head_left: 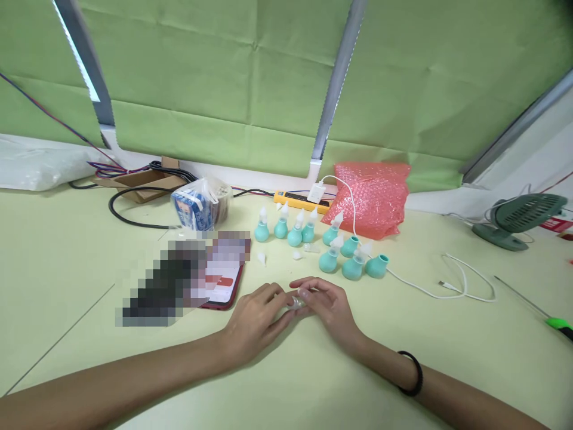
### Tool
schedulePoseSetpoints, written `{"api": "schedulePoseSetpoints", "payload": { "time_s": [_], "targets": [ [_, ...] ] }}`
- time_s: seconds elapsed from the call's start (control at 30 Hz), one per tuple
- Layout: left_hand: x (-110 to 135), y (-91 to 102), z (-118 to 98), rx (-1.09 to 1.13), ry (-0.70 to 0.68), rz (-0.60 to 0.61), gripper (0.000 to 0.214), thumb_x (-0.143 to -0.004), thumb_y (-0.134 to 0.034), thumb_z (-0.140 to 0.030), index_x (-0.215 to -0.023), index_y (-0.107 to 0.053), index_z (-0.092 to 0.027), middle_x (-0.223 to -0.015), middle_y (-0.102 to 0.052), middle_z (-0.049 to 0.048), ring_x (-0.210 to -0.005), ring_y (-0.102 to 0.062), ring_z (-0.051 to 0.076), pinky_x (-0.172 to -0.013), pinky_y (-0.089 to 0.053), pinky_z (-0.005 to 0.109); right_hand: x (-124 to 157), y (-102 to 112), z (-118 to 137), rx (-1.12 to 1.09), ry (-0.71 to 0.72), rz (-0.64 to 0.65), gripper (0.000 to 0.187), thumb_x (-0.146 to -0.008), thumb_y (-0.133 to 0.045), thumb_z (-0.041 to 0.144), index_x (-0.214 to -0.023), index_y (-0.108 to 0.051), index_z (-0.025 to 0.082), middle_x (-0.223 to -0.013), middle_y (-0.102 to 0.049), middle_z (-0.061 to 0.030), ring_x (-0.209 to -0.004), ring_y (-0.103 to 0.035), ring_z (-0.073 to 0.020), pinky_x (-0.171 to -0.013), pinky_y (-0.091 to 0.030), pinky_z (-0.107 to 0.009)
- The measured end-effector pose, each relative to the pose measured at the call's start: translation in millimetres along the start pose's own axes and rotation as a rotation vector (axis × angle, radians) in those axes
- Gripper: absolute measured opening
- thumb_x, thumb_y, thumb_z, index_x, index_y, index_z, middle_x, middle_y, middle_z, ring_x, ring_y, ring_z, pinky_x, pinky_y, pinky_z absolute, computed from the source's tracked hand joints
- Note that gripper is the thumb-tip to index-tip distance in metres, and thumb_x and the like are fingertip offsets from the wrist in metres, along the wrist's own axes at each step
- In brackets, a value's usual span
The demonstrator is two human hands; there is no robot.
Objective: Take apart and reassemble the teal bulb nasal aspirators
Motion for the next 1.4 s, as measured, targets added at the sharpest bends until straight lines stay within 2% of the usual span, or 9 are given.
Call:
{"api": "schedulePoseSetpoints", "payload": {
  "time_s": [0.13,0.27,0.4,0.57,0.7,0.97,1.13,1.4],
  "targets": [
    [-1.1,2.2,2.9,0.194,-0.012,-0.102,0.009,-0.081,-0.044,-0.019,-0.079,-0.053,-0.016,-0.088,-0.056,0.0066,-0.081,-0.055,0.016,-0.069,-0.045,0.026,0.3,2.5,0.8,0.035,0.034,-0.098,0.016,-0.072,-0.059,0.031,-0.072,-0.059,0.015,-0.087,-0.059,-0.0073,-0.078,-0.060,-0.0200,-0.058,-0.055,-0.031],
    [1.2,-2.0,6.9,0.218,0.022,-0.064,0.008,-0.077,-0.046,-0.015,-0.071,-0.052,-0.016,-0.079,-0.059,0.0044,-0.072,-0.056,0.014,-0.065,-0.045,0.024,-0.8,1.8,1.0,0.069,-0.005,-0.146,0.018,-0.069,-0.061,0.032,-0.071,-0.059,0.015,-0.075,-0.061,-0.0044,-0.067,-0.060,-0.0159,-0.058,-0.055,-0.029],
    [3.1,-3.0,7.8,0.161,0.067,-0.035,0.011,-0.073,-0.046,-0.014,-0.082,-0.052,-0.016,-0.076,-0.058,0.0034,-0.068,-0.055,0.015,-0.061,-0.045,0.025,-2.1,2.0,0.8,0.089,0.010,-0.147,0.016,-0.067,-0.063,0.031,-0.068,-0.060,0.015,-0.069,-0.059,-0.0028,-0.063,-0.058,-0.0145,-0.057,-0.054,-0.029],
    [0.7,-0.4,2.2,0.092,0.027,0.006,0.013,-0.072,-0.046,-0.012,-0.081,-0.055,-0.017,-0.079,-0.059,0.0042,-0.073,-0.055,0.017,-0.062,-0.045,0.026,-2.2,5.5,2.0,0.332,0.187,-0.132,0.007,-0.070,-0.060,0.024,-0.069,-0.064,0.018,-0.070,-0.062,-0.0039,-0.065,-0.058,-0.0159,-0.059,-0.051,-0.029],
    [-0.1,-0.3,-0.7,0.032,-0.016,0.012,0.012,-0.074,-0.046,-0.013,-0.079,-0.056,-0.017,-0.079,-0.059,0.0043,-0.074,-0.054,0.017,-0.062,-0.045,0.027,-0.7,4.0,5.5,0.535,0.355,-0.086,0.007,-0.069,-0.060,0.017,-0.069,-0.066,0.020,-0.067,-0.064,-0.0040,-0.064,-0.058,-0.0172,-0.061,-0.049,-0.032],
    [1.5,-2.8,-0.1,-0.020,-0.043,0.032,0.007,-0.077,-0.047,-0.016,-0.079,-0.053,-0.017,-0.080,-0.059,0.0035,-0.073,-0.053,0.017,-0.059,-0.044,0.026,-0.7,3.5,6.9,0.582,0.468,-0.007,0.013,-0.066,-0.059,0.013,-0.073,-0.067,0.020,-0.072,-0.066,-0.0052,-0.068,-0.060,-0.0176,-0.062,-0.050,-0.032],
    [1.7,-2.5,0.7,0.019,-0.030,0.020,0.011,-0.076,-0.047,-0.013,-0.085,-0.051,-0.018,-0.082,-0.061,0.0019,-0.075,-0.054,0.017,-0.061,-0.044,0.026,-1.0,6.3,6.5,0.576,0.437,0.030,0.012,-0.069,-0.058,0.015,-0.073,-0.067,0.021,-0.072,-0.067,-0.0048,-0.068,-0.060,-0.0178,-0.063,-0.050,-0.032],
    [-0.7,-3.4,2.0,0.062,0.054,0.000,0.019,-0.075,-0.049,-0.016,-0.093,-0.050,-0.018,-0.076,-0.061,0.0021,-0.071,-0.056,0.017,-0.058,-0.045,0.026,-1.9,12.9,0.4,0.551,0.271,0.039,0.013,-0.068,-0.059,0.016,-0.080,-0.064,0.020,-0.076,-0.064,-0.0039,-0.069,-0.059,-0.0162,-0.066,-0.050,-0.029]
  ]
}}
Point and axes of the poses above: each hand's wrist, its own x-axis away from the middle knuckle, its own y-axis out of the back of the hand, z = x × y, the point moved 3 cm from there along -x, towards the middle knuckle
